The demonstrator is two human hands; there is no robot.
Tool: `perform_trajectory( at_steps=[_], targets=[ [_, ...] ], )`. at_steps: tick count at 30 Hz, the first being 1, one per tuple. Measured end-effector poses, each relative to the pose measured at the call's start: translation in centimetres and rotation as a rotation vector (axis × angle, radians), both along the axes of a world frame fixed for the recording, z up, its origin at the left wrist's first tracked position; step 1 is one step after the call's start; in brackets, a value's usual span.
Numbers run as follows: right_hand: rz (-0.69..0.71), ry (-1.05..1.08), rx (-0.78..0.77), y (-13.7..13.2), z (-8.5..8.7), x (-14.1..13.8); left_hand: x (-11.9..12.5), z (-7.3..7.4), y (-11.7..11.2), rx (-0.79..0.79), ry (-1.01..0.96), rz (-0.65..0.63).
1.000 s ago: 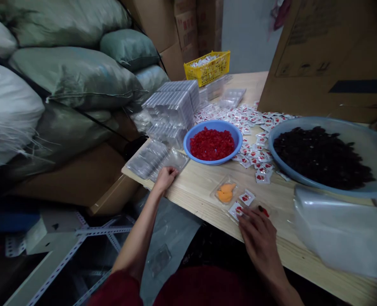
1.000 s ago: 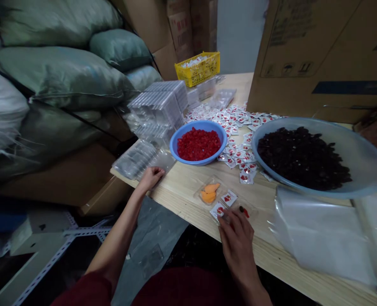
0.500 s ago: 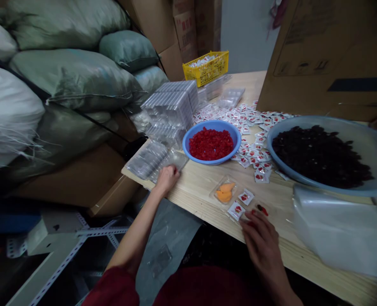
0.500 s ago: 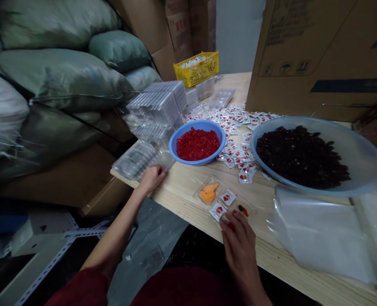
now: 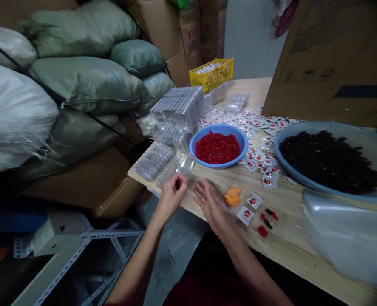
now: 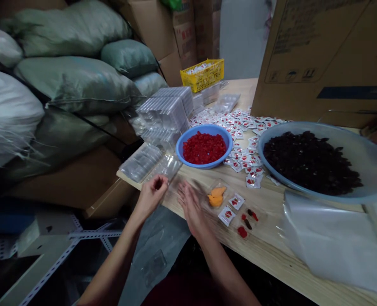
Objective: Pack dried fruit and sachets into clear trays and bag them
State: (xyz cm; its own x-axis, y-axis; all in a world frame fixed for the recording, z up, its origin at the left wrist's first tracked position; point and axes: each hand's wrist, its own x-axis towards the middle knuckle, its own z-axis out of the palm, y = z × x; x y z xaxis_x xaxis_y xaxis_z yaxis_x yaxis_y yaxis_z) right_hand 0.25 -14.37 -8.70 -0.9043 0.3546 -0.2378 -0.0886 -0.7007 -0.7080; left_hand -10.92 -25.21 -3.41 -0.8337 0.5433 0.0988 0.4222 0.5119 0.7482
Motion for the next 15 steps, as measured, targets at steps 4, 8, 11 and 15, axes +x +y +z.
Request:
perform_trajectory(
  at_steps=[4, 8, 11, 15],
  targets=[
    [0.119, 0.054, -0.311, -0.9, -0.8, -5.3, 3.2, -1.1, 0.3, 0.163, -0.280, -0.095],
    [0.171, 0.051, -0.365, -1.5, -1.5, -5.6, 2.5, -2.8, 0.8, 0.330, -0.498, 0.016],
    [0.175, 0.003, -0.352, -2.0, -1.3, -5.7, 1.3, -3.2, 0.8, 0.386, -0.573, 0.077],
    [0.176, -0.011, -0.343, -2.4, -0.8, -6.4, 0.7, -3.3, 0.3, 0.398, -0.582, 0.118]
  ],
)
